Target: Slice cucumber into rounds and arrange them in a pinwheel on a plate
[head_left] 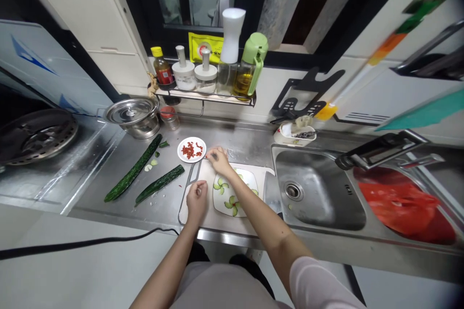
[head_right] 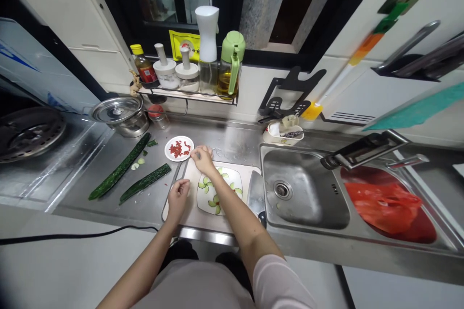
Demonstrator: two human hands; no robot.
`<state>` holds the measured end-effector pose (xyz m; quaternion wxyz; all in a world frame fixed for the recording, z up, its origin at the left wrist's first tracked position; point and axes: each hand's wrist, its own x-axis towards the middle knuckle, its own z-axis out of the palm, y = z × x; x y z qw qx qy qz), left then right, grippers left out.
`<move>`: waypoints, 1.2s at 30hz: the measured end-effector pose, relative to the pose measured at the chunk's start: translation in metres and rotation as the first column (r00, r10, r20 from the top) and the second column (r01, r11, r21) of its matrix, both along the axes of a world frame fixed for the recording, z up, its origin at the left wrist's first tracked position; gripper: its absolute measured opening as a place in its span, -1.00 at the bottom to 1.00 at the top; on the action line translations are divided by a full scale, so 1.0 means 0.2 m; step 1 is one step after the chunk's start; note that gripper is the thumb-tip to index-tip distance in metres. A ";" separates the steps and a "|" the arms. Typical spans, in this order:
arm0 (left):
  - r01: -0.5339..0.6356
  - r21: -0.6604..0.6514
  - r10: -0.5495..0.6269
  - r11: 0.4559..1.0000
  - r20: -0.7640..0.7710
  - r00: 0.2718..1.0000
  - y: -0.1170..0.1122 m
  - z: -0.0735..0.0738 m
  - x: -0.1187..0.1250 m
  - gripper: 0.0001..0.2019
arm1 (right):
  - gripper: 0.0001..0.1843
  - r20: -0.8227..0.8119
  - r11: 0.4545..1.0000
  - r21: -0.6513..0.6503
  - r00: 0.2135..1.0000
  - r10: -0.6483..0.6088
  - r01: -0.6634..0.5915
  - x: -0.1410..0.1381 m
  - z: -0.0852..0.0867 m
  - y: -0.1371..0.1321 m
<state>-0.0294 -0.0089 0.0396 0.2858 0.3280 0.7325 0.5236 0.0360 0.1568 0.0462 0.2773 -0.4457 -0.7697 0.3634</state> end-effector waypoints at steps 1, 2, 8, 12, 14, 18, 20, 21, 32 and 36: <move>0.001 0.022 -0.002 1.000 0.062 0.998 0.03 0.02 0.00 -0.72 | -0.81 -0.037 1.000 0.004 0.999 -0.004 0.005 0.04 0.01 -0.03; 0.003 0.047 -0.009 0.999 0.121 0.993 0.06 0.04 0.01 -0.71 | -0.82 -0.069 1.000 0.012 0.998 -0.004 0.005 0.08 0.03 -0.07; 0.074 0.138 -0.110 0.988 0.282 0.953 0.15 0.14 0.05 -0.70 | -0.87 -0.156 0.997 -0.007 0.985 0.073 -0.075 0.26 0.10 -0.25; 0.142 0.166 -0.191 0.976 0.331 0.924 0.14 0.15 0.09 -0.69 | -0.88 -0.170 0.997 -0.025 0.983 0.070 -0.076 0.34 0.11 -0.31; 0.161 0.162 -0.210 0.974 0.357 0.910 0.14 0.14 0.11 -0.69 | -0.89 -0.178 0.996 -0.031 0.981 0.071 -0.078 0.37 0.11 -0.32; 0.135 0.158 -0.186 0.978 0.376 0.908 0.11 0.12 0.13 -0.71 | -0.91 -0.206 0.999 -0.016 0.978 0.040 -0.044 0.42 0.13 -0.36; 0.125 0.159 -0.174 0.979 0.351 0.920 0.11 0.12 0.14 -0.72 | -0.93 -0.201 1.000 0.007 0.980 0.002 -0.001 0.43 0.14 -0.38; 0.124 0.159 -0.171 0.979 0.334 0.927 0.10 0.12 0.14 -0.72 | -0.94 -0.187 1.000 0.018 0.982 -0.009 0.013 0.44 0.15 -0.39; 0.154 0.141 -0.191 0.978 0.312 0.930 0.08 0.10 0.15 -0.73 | -0.89 -0.057 0.997 0.078 0.998 0.009 -0.004 0.44 0.15 -0.43; 0.181 0.133 -0.213 0.974 0.288 0.934 0.08 0.10 0.14 -0.71 | -0.85 0.010 0.995 0.081 0.998 0.055 -0.055 0.45 0.17 -0.43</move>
